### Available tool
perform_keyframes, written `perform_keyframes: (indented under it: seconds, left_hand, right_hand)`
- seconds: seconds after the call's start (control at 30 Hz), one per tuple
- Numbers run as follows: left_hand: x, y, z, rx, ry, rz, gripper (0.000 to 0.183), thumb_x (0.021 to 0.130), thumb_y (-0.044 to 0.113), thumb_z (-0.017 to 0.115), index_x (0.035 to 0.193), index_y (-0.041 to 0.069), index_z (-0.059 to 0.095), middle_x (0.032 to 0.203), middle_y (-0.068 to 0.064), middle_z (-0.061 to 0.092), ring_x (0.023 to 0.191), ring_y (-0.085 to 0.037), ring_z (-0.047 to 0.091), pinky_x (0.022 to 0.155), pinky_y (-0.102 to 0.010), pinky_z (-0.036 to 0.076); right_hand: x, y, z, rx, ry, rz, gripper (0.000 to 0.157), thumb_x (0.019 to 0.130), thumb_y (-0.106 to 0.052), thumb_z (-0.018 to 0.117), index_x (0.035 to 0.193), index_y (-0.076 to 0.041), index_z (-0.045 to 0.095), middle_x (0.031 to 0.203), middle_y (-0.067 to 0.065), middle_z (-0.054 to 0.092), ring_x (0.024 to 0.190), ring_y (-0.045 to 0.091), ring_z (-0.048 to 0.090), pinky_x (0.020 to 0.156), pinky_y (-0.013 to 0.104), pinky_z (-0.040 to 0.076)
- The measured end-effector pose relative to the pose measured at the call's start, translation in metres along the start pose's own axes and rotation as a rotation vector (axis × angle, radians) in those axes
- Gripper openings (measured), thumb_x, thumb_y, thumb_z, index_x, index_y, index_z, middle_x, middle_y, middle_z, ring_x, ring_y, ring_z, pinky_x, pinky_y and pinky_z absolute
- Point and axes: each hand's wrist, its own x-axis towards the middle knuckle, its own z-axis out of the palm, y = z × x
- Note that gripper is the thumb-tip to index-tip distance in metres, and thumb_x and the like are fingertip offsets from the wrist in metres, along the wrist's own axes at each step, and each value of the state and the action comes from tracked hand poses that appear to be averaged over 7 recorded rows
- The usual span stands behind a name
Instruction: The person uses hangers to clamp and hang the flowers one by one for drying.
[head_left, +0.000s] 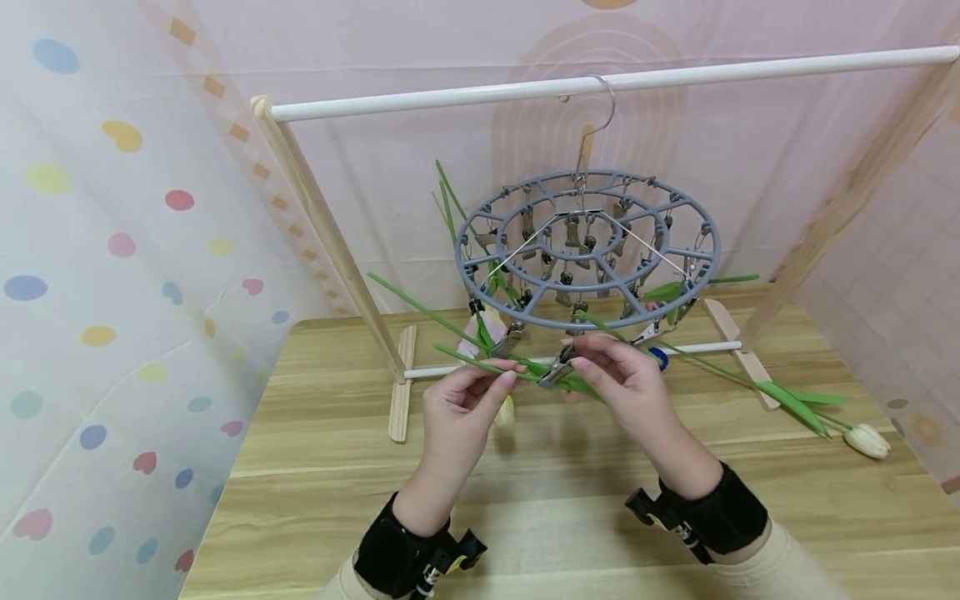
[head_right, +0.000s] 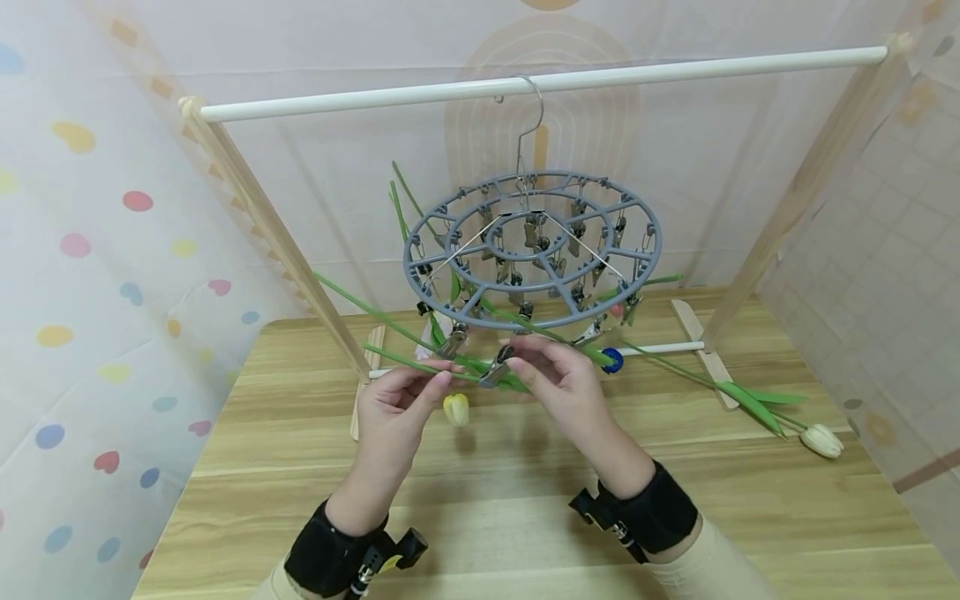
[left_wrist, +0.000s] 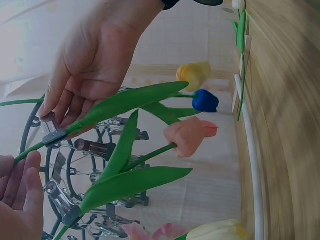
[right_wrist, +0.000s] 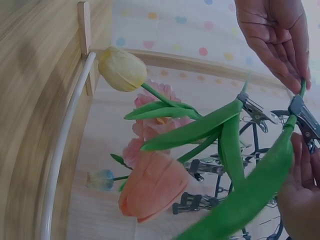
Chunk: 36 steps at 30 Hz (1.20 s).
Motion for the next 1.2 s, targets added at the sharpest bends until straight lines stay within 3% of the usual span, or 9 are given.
perform_keyframes:
  seconds: [0.1,0.2,0.43,0.67,0.8,0.97,1.07,1.2]
  left_hand:
    - [0.000,0.000,0.000,-0.011,0.004,-0.011,0.020,0.089,0.005,0.064,0.100,-0.012,0.065,0.096,-0.006,0.072,0.085,-0.014,0.070,0.076,-0.032,0.059]
    - [0.000,-0.001,0.000,-0.019,0.009,-0.025,0.021,0.088,0.004,0.064,0.101,-0.012,0.064,0.096,-0.004,0.072,0.085,-0.014,0.070,0.076,-0.029,0.058]
    - [0.002,0.002,-0.004,-0.045,0.013,-0.047,0.021,0.088,0.003,0.064,0.101,-0.013,0.063,0.096,0.001,0.072,0.086,-0.014,0.071,0.078,-0.027,0.058]
    - [0.003,0.003,-0.012,-0.039,-0.020,-0.057,0.022,0.089,0.004,0.064,0.105,-0.010,0.063,0.097,-0.018,0.070,0.088,-0.019,0.071,0.079,-0.030,0.058]
    - [0.002,0.003,-0.016,-0.029,-0.037,-0.069,0.021,0.089,0.004,0.064,0.105,-0.009,0.064,0.097,-0.013,0.071,0.089,-0.020,0.070,0.080,-0.034,0.058]
    - [0.000,0.002,-0.022,0.003,-0.060,-0.094,0.020,0.088,0.005,0.066,0.104,-0.008,0.064,0.097,-0.009,0.071,0.092,-0.021,0.069,0.083,-0.035,0.057]
    - [-0.001,0.000,-0.028,0.022,-0.072,-0.119,0.022,0.088,0.005,0.066,0.106,-0.007,0.064,0.100,-0.013,0.070,0.093,-0.019,0.069,0.084,-0.032,0.057]
    - [-0.002,-0.005,-0.038,0.069,-0.081,-0.169,0.022,0.087,0.005,0.066,0.107,-0.006,0.064,0.104,-0.020,0.068,0.095,-0.016,0.068,0.084,-0.028,0.057]
  right_hand:
    - [-0.002,0.001,-0.001,-0.025,0.006,-0.026,0.029,0.092,0.001,0.056,0.117,0.016,0.053,0.113,-0.010,0.065,0.100,0.007,0.064,0.078,0.026,0.058]
    - [-0.004,0.000,-0.002,-0.121,0.042,-0.063,0.030,0.090,0.003,0.059,0.118,0.012,0.057,0.112,-0.012,0.066,0.103,0.003,0.063,0.087,0.018,0.053]
    - [-0.009,0.000,0.002,-0.311,0.086,-0.127,0.038,0.084,0.005,0.065,0.122,0.003,0.059,0.114,0.019,0.066,0.100,-0.001,0.062,0.089,0.015,0.051]
    - [-0.012,0.002,0.005,-0.545,0.190,-0.323,0.045,0.076,0.007,0.073,0.119,-0.003,0.063,0.094,0.012,0.072,0.088,0.007,0.068,0.085,0.013,0.051]
    - [-0.013,0.003,0.005,-0.646,0.231,-0.386,0.044,0.073,0.004,0.076,0.115,-0.005,0.065,0.083,0.008,0.073,0.077,0.017,0.070,0.073,0.011,0.052]
    - [-0.018,0.007,-0.001,-0.629,0.238,-0.542,0.021,0.084,-0.014,0.071,0.101,0.000,0.068,0.070,0.006,0.069,0.062,0.013,0.065,0.062,0.011,0.052]
    - [-0.022,0.009,-0.004,-0.556,0.208,-0.688,0.029,0.091,-0.025,0.065,0.087,0.003,0.069,0.065,0.006,0.067,0.059,0.008,0.061,0.063,0.012,0.052]
    - [-0.027,0.009,-0.009,-0.333,0.090,-0.868,0.031,0.090,-0.014,0.064,0.071,0.010,0.064,0.064,0.010,0.065,0.057,0.010,0.059,0.055,0.014,0.051]
